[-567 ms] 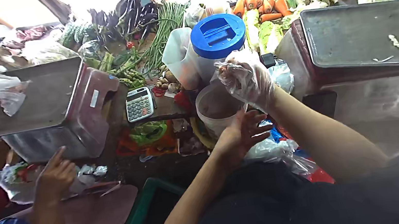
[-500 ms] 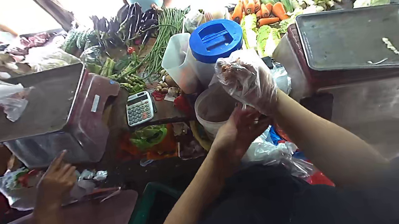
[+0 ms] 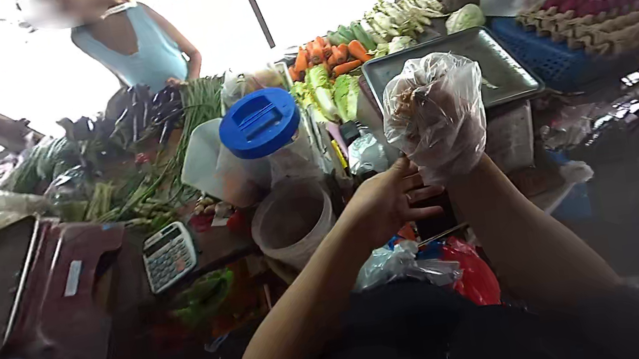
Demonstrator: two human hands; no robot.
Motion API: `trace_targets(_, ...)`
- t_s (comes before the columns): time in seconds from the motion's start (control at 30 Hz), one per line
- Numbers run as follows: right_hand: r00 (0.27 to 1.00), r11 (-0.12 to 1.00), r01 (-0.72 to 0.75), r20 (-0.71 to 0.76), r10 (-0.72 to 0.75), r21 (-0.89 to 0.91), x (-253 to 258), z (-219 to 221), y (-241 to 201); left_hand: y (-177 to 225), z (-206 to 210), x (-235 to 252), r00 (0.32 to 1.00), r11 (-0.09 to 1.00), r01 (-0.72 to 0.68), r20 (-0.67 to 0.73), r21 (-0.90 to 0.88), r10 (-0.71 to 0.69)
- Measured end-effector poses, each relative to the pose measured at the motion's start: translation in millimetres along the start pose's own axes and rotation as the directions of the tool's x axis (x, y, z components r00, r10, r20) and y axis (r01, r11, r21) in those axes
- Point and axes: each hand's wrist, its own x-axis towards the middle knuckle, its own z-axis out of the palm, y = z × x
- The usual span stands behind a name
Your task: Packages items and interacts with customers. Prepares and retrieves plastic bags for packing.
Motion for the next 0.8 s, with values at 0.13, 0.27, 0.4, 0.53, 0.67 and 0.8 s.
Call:
trace_targets(0.13,0.963,0.958,0.266,0.069,-0.260,-0.106,23.4,-55.4,-17.6,19.0,30.2,24.3,0.981,0.987,-0.161,-0.112,-0.027,0.157)
trace_targets(0.27,0.979,0.806,0.153,-0.025,-0.204,-0.572,36.3,-62.2,-65.8,76.8,43.4,55.4,0.888,0.924,-0.383,-0.266,0.026,0.375)
trace_targets(0.4,0.972,0.443,0.158,0.061,-0.225,-0.883,57.7,-104.0,-93.4,116.4,57.3,80.6,0.880,0.868,-0.408,-0.133,0.282,0.457)
trace_targets(0.53,0.933,0.372,0.069,-0.073,-0.353,-0.926,30.8,-129.0,-114.3,112.0,55.6,91.9,0.890,0.778,-0.358,-0.063,0.516,0.451)
trace_targets(0.67,0.869,0.325,-0.135,-0.269,-0.415,-0.936,-29.7,-178.4,-97.2,88.9,32.1,80.8,0.850,0.624,-0.364,-0.027,0.691,0.526)
trace_targets(0.8,0.863,0.373,-0.432,-0.496,-0.092,-0.821,-59.3,-212.8,-63.8,62.8,7.9,63.1,0.774,0.526,-0.390,-0.040,0.756,0.631)
